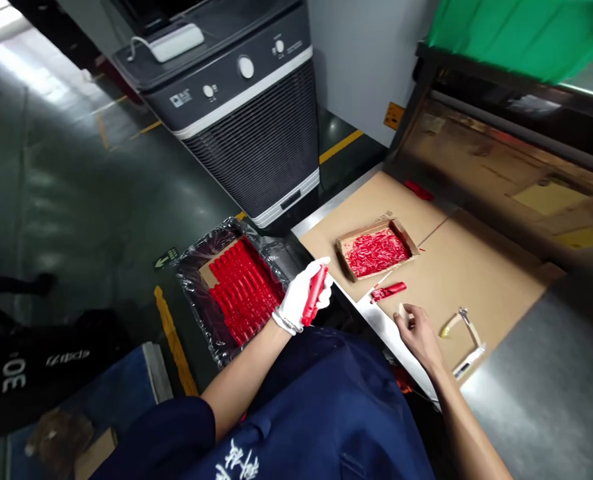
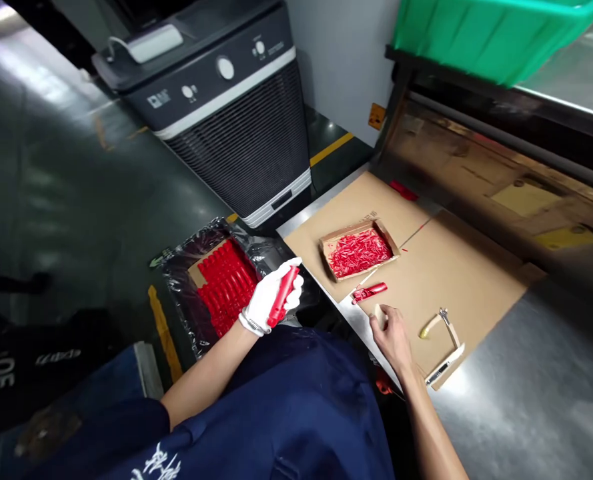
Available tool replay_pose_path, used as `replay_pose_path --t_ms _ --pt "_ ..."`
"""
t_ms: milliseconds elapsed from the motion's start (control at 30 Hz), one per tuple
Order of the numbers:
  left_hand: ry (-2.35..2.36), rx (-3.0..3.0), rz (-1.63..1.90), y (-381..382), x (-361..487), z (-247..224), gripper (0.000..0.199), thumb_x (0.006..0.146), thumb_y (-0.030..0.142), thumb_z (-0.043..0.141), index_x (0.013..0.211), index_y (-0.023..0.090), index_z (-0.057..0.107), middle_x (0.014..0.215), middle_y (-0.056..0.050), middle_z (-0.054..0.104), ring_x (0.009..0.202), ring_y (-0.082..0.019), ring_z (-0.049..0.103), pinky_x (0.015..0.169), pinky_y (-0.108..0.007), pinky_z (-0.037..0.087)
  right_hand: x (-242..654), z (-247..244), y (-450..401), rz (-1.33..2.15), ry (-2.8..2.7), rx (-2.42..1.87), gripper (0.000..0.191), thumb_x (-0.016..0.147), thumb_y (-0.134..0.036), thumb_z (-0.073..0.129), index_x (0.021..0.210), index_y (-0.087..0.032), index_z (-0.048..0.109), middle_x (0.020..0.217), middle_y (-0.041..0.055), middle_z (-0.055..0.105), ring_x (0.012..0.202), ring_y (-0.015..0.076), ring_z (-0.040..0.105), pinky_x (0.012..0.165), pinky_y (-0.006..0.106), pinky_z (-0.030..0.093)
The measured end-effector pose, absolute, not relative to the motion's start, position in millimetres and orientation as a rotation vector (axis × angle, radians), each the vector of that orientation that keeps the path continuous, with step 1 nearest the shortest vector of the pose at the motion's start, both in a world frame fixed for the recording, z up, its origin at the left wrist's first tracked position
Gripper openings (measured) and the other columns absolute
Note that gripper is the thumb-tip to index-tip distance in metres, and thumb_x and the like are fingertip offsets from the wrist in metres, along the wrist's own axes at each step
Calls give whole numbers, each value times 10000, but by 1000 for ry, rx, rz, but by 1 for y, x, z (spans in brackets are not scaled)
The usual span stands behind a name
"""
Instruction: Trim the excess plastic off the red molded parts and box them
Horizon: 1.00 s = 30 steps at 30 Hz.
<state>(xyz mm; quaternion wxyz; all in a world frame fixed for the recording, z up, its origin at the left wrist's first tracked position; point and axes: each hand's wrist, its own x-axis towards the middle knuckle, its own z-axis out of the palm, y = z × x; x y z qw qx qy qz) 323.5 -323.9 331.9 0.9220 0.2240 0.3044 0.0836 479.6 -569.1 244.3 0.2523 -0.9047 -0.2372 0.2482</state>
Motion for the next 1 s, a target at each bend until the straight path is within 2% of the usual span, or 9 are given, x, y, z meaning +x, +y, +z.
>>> replay_pose_path --t_ms 100,200,300,367,433,500,600,767,1000 --pt "601 453 216 -323 323 341 366 884 383 633 1180 180 561 845 -31 597 594 -82 563 477 -165 441 452 294 -541 691 -854 -2231 430 922 -458 509 1269 -204 507 1053 82 628 758 167 589 740 327 509" --pt "570 481 169 -324 319 352 298 855 350 675 1068 156 601 874 -42 615 576 -80 548 448 -169 423 426 345 -513 582 -1046 -1881 362 914 -339 578 1248 -221 506 985 57 603 686 136 540 648 291 489" --pt "562 440 161 -326 316 360 196 845 338 674 848 162 587 700 6 567 488 -75 492 403 -174 369 411 376 -487 447 -1270 -1632 357 881 -175 618 1226 -223 537 1107 95 582 886 176 593 746 319 520" --pt "586 397 206 -328 316 362 226 848 329 667 743 169 546 613 26 515 488 -73 488 447 -178 394 407 384 -474 341 -1413 -1561 445 857 -100 629 1274 -222 533 1185 121 565 1000 204 593 818 349 528" --pt "619 368 230 -329 316 364 256 855 343 657 709 170 537 595 20 512 507 -81 502 493 -195 423 403 385 -464 238 -1521 -1546 543 840 -66 641 1343 -225 513 1206 131 566 963 199 594 792 350 531" --pt "642 305 162 -330 315 366 330 840 395 672 654 171 518 545 19 476 453 -79 452 447 -208 386 398 384 -457 209 -1606 -1533 599 832 -63 652 1389 -220 493 1220 142 571 903 191 587 734 339 528" --pt "636 166 -3 -328 310 373 436 797 435 719 564 185 449 468 40 367 369 -54 308 358 -209 265 392 384 -453 231 -1690 -1452 596 832 -67 651 1392 -198 493 1223 156 579 947 215 593 740 351 534" --pt "635 144 133 -326 305 385 342 816 293 705 595 166 477 507 35 403 424 -60 375 419 -185 353 389 390 -448 148 -1706 -1424 584 829 -63 646 1383 -184 502 1183 153 613 980 230 614 794 382 541" --pt "616 95 143 -327 307 391 309 859 259 646 617 154 485 554 27 429 455 -58 411 459 -165 396 393 401 -442 112 -1751 -1413 497 835 -72 643 1317 -145 549 1149 168 629 943 225 620 760 374 532"
